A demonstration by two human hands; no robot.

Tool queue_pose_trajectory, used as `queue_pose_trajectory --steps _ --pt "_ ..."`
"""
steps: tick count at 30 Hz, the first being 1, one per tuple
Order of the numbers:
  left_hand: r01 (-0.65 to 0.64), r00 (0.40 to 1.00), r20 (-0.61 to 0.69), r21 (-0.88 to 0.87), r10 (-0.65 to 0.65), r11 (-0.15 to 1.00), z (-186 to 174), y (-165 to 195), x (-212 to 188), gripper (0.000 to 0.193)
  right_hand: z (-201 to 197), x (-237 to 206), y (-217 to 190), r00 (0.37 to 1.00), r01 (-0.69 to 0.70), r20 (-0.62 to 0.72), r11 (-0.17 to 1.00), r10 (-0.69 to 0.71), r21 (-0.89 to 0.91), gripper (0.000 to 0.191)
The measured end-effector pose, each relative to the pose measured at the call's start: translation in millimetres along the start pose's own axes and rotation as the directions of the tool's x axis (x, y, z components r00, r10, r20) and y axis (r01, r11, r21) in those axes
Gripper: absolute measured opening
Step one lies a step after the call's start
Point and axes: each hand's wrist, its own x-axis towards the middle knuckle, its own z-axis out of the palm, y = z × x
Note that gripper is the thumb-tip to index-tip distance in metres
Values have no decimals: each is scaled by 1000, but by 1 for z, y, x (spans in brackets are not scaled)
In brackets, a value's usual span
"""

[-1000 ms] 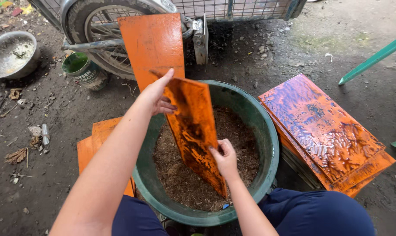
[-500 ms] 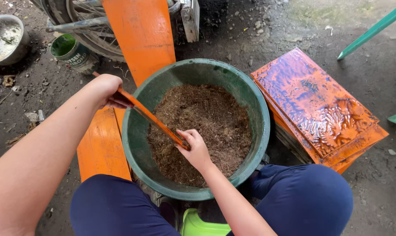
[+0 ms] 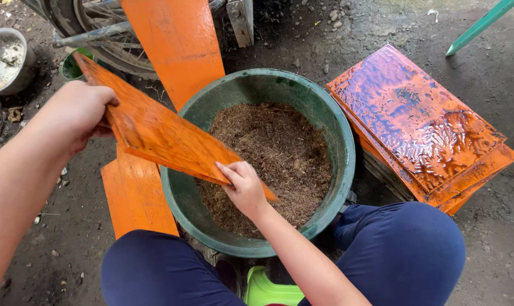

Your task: The person scrubs orange-painted wooden planks with a handful of fibrous material taken from a green basin. They repeatedly rub the surface of each plank, flip it over, and continue scrubbing before placing it aside.

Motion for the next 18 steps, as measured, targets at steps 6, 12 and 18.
queue_pose_trajectory --steps 6,12,18 --pt "-300 952 -69 -6 299 954 54 -46 13 30 6 9 45 902 -391 92 889 421 -238 71" --pt "-271 946 -158 84 281 959 81 -118 61 43 -16 -57 150 80 -712 268 244 960 -659 119" --pt "-230 973 -50 -280 225 932 55 -153 91 50 34 -73 156 -188 -483 434 302 881 -822 121"
